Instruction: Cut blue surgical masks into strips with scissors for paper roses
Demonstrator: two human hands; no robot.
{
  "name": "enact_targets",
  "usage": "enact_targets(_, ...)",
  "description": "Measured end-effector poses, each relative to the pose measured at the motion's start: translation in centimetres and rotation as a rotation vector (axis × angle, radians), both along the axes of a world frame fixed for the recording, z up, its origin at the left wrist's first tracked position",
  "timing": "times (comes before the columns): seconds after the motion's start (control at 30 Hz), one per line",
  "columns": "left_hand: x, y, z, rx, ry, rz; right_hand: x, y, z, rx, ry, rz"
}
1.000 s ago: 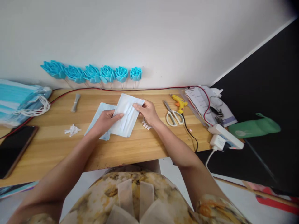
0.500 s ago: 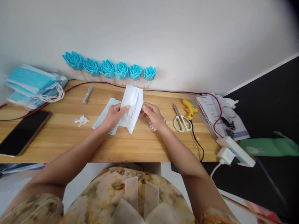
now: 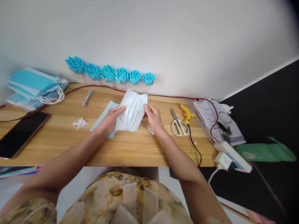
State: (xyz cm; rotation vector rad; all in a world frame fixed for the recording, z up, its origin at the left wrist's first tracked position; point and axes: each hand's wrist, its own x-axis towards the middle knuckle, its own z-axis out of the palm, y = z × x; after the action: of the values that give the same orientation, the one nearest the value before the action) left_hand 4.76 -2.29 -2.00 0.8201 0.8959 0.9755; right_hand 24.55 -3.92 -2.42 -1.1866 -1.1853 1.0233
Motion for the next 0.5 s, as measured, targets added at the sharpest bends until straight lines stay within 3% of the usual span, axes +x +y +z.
enact_targets(0.17, -0.2, 0.7, -0.5, 0.010, -0.089, 0.025, 0.0, 0.1, 0.0, -0.024, 0.151, -0.038)
enact_targets(0.3, -0.1, 0.5, -0.4, 0.063, -0.109, 0.010, -0.1, 0.1, 0.0, -0.071, 0.269, 0.052)
enact_targets(0.5, 0.1, -0.3, 0.8, 0.130, 0.042, -0.072, 0.2, 0.2, 0.5, -0.129, 0.305, 0.104)
